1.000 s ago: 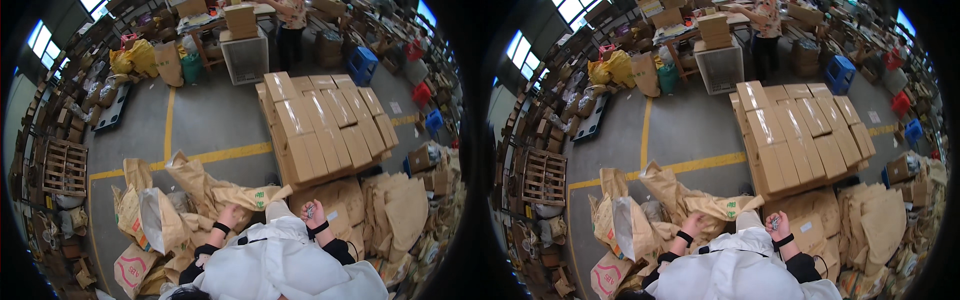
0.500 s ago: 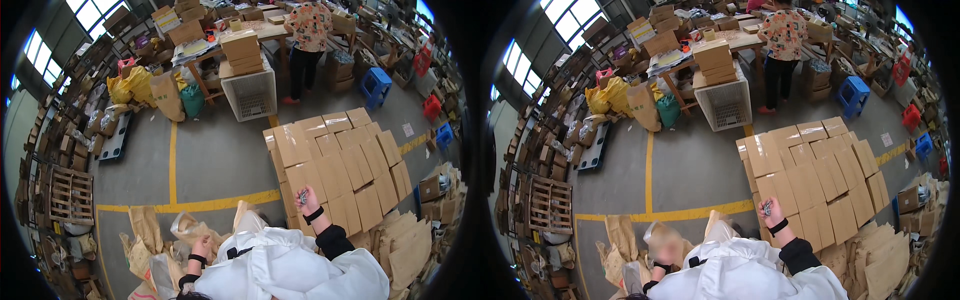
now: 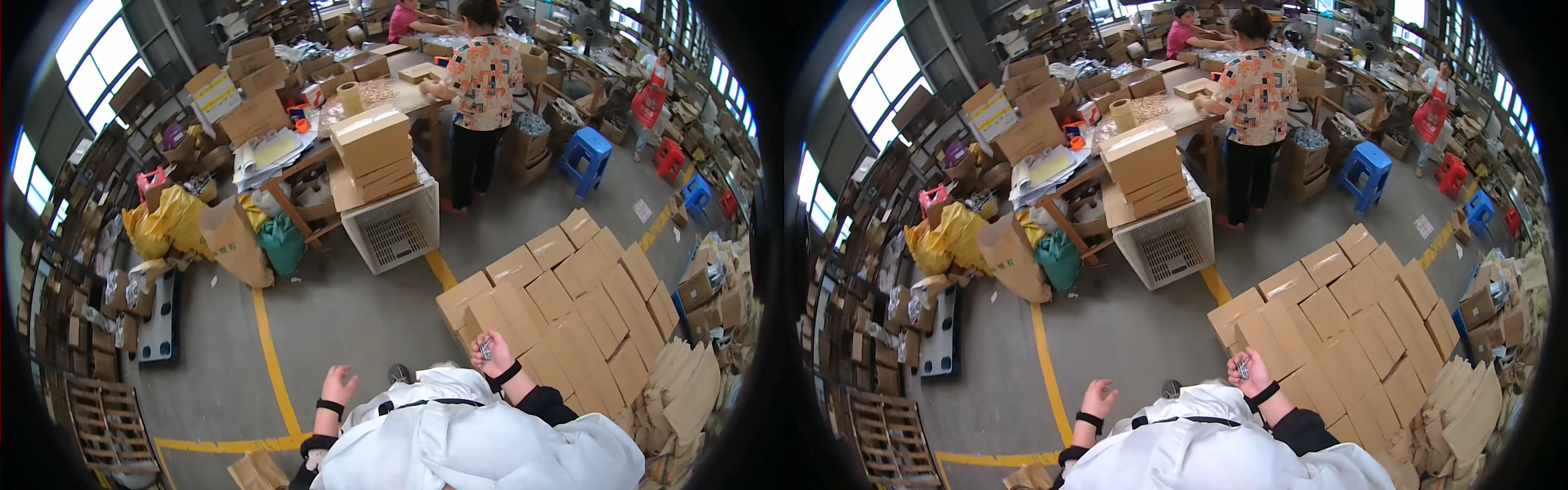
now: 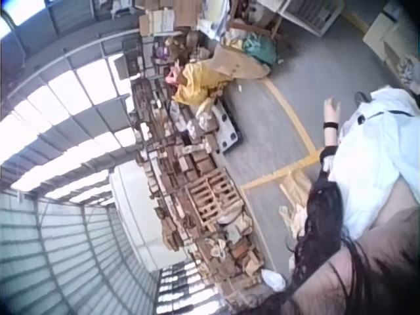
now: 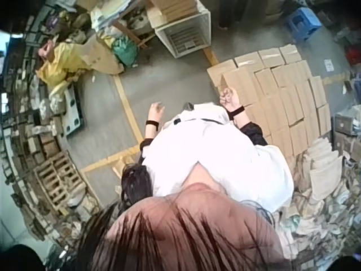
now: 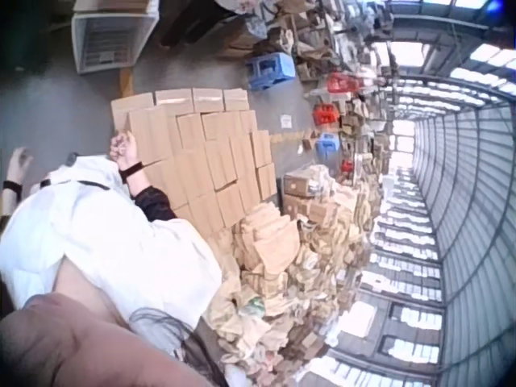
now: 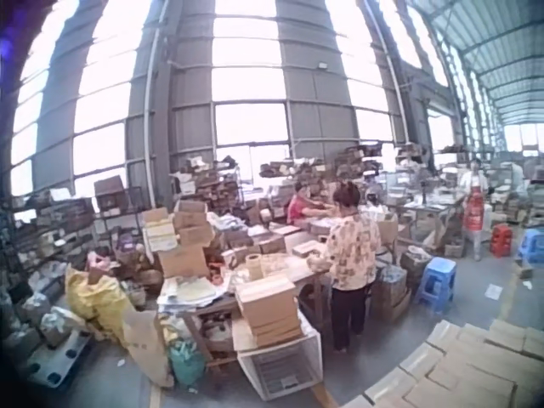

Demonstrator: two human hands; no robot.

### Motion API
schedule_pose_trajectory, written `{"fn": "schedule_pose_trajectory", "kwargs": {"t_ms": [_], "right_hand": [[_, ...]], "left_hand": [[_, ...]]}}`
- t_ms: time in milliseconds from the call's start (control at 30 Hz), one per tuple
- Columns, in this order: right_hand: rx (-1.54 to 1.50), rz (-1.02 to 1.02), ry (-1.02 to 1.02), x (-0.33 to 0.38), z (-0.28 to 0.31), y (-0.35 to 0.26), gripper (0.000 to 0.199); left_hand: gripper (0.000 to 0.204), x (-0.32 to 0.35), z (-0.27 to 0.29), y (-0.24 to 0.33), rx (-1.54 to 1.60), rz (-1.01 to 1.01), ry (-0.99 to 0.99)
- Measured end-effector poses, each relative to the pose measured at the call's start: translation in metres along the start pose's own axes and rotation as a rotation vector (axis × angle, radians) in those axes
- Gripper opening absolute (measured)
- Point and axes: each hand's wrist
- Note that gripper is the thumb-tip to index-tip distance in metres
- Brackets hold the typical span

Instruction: The person sorts small metal fasteners on a workbench, gathering them into piles and transferring them into metal bowls. They also handle small plastic bags and a digital scale, then walk to a storage area to inspect fasteners from a large sack.

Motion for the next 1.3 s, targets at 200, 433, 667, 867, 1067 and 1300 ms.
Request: {"fn": "schedule_pose_trajectory", "kwargs": {"t_ms": [200,433,667,867,1067,1300], "right_hand": [[-0.044,0.12,0.003,-0.076,-0.071,-0.042,0.042],[-0.206,0.112,0.137,-0.201,-0.061,-0.109,0.038],[-0.232,0.361,0.019,-0.324,-0.123,-0.29,0.041],[-0.229,0.359,0.002,-0.32,-0.163,-0.351,0.043],[-0.516,0.729,0.283,-0.285,-0.14,-0.38,0.041],[-0.615,0.879,0.29,-0.325,-0.108,-0.461,0.039]], "left_hand": [[0.028,-0.182,0.046,0.042,0.055,-0.221,-0.103],[0.021,-0.35,-0.012,0.167,0.276,-0.558,-0.182],[0.02,-0.545,-0.033,0.231,0.256,-0.56,-0.291],[0.015,-0.675,-0.107,0.313,0.23,-0.639,-0.516],[0.019,-0.728,-0.2,0.434,0.278,-0.897,-1.018],[0.021,-0.802,-0.315,0.512,0.151,-1.022,-1.327]]}}
Point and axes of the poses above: each hand's wrist, its own x-axis away from the middle knuckle, its own z-axis out of the back of the hand, y = z × x, and after that the axes turned 2 degrees about x, right-handed
